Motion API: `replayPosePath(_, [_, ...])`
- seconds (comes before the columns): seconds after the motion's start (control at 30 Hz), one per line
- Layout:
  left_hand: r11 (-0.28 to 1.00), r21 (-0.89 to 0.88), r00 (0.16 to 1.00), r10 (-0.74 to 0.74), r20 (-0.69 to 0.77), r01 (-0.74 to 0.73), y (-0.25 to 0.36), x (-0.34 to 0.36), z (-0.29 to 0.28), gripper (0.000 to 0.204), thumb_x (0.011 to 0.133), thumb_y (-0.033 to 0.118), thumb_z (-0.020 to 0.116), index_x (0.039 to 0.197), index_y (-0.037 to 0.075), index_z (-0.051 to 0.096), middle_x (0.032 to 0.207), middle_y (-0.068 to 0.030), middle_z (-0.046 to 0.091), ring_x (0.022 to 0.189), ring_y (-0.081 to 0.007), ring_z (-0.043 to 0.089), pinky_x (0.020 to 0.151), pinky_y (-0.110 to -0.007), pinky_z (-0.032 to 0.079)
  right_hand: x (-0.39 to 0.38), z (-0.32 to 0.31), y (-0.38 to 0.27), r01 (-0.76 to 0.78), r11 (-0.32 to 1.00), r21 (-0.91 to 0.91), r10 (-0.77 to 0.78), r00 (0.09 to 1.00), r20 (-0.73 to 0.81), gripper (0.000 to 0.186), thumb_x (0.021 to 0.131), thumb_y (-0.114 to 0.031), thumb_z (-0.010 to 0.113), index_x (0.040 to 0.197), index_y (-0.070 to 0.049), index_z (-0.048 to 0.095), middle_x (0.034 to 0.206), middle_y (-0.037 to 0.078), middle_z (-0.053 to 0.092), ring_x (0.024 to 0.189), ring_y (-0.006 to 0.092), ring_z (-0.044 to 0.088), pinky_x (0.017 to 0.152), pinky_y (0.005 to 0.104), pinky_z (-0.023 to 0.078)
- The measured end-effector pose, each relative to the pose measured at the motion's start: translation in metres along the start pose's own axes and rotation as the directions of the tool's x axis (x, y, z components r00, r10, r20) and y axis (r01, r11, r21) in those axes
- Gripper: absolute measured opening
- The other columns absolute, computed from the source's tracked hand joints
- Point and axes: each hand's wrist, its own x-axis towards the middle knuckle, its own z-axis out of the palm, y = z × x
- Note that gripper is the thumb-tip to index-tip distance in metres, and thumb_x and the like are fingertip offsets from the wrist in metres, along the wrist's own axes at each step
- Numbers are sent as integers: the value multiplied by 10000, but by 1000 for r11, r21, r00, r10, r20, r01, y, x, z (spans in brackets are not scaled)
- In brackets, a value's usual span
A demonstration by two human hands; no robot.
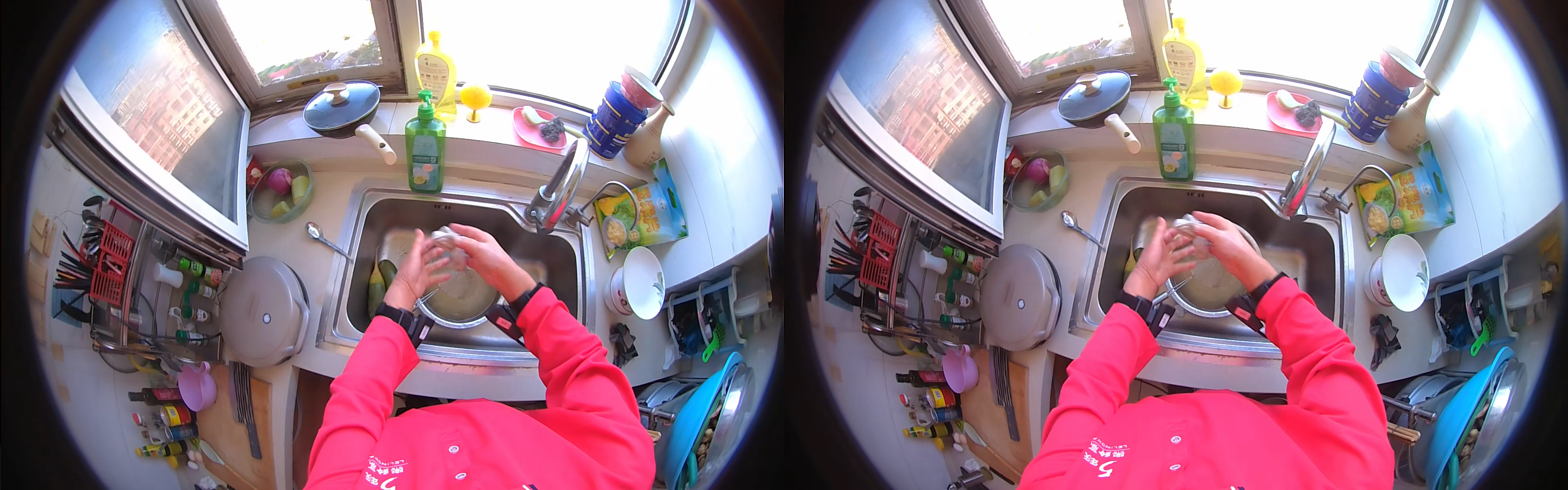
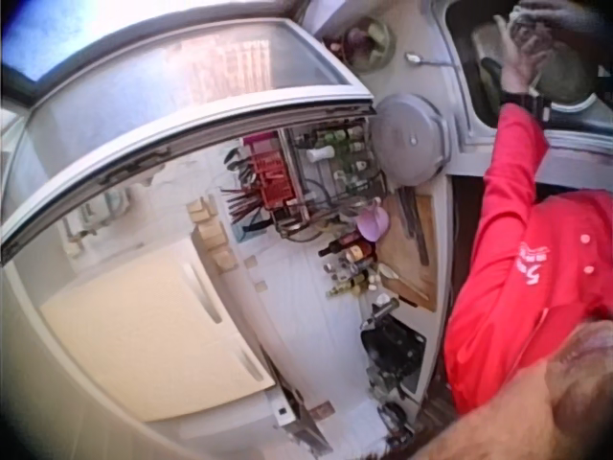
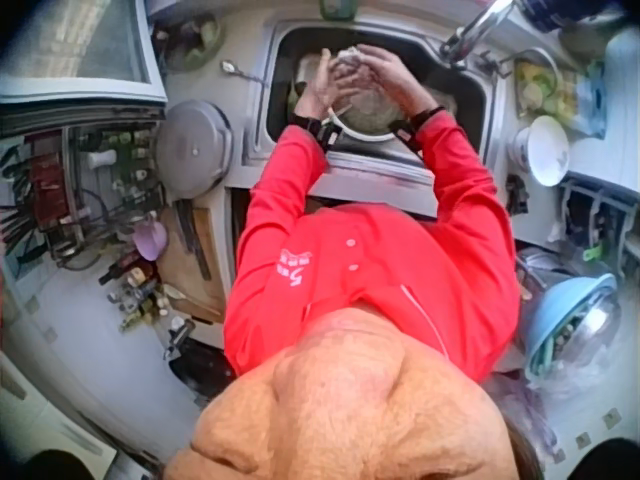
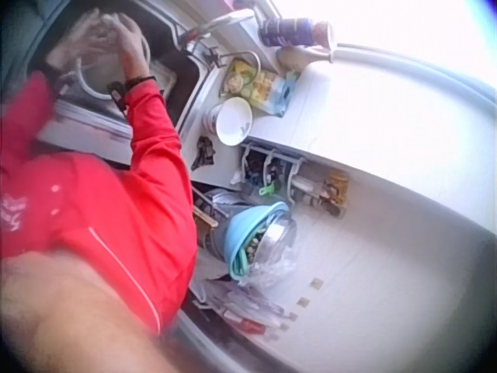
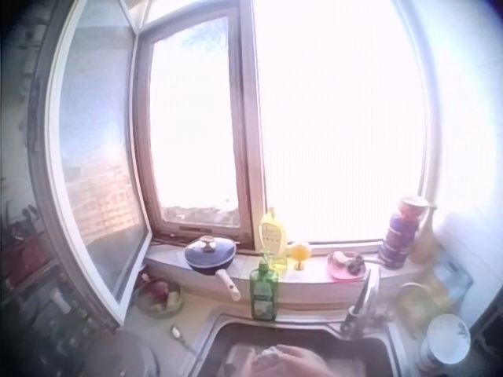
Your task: The person washes a white bowl, a white plate, a metal spoon, and a metal strainer in a kitchen sink using a blue sponge and running water. They rinse each item and place them aside. The person also washes their hands and briefly handles two green vegetables before returning to wash the utensils.
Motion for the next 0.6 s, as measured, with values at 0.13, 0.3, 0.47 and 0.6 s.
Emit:
replayPosePath(0.13, [898, -439, 943, 115, 314, 36, 39, 20, 15, 534, 901, 592, 333, 1071, 136, 553, 995, -89, 630, 873, -294, 617, 784, -490, 491, 33, 17, -42, 164, 962, -220, -137, 982, 133, 373, 846, -127, 561, 1174, 49, 547, 1038, 106, 618, 849, 126, 583, 736, 249, 469])
replayPosePath(0.3, [856, -512, 973, 171, 153, -70, 78, 32, 26, 499, 932, 491, 313, 998, 64, 564, 951, -147, 638, 880, -316, 611, 796, -492, 480, 62, 17, -87, 202, 801, -563, -273, 961, -44, 401, 834, -218, 603, 1104, 76, 575, 936, 118, 652, 773, 146, 608, 703, 274, 490])
replayPosePath(0.47, [853, -522, 932, 174, 317, 18, 102, 33, 33, 478, 941, 437, 349, 1165, 40, 492, 1088, -131, 593, 936, -267, 598, 806, -474, 485, 78, 28, -95, 234, 460, -856, -278, 954, 112, 362, 772, -303, 638, 1006, -27, 652, 881, 148, 670, 844, 267, 646, 778, 352, 488])
replayPosePath(0.6, [953, -295, 926, 171, 337, -68, 105, 40, 26, 343, 950, 310, 438, 1181, 64, 501, 1021, -108, 623, 928, -256, 608, 829, -467, 490, 98, 26, -102, 117, 540, -834, -395, 910, -128, 266, 783, -235, 592, 963, -53, 663, 883, 148, 667, 851, 290, 643, 786, 353, 487])
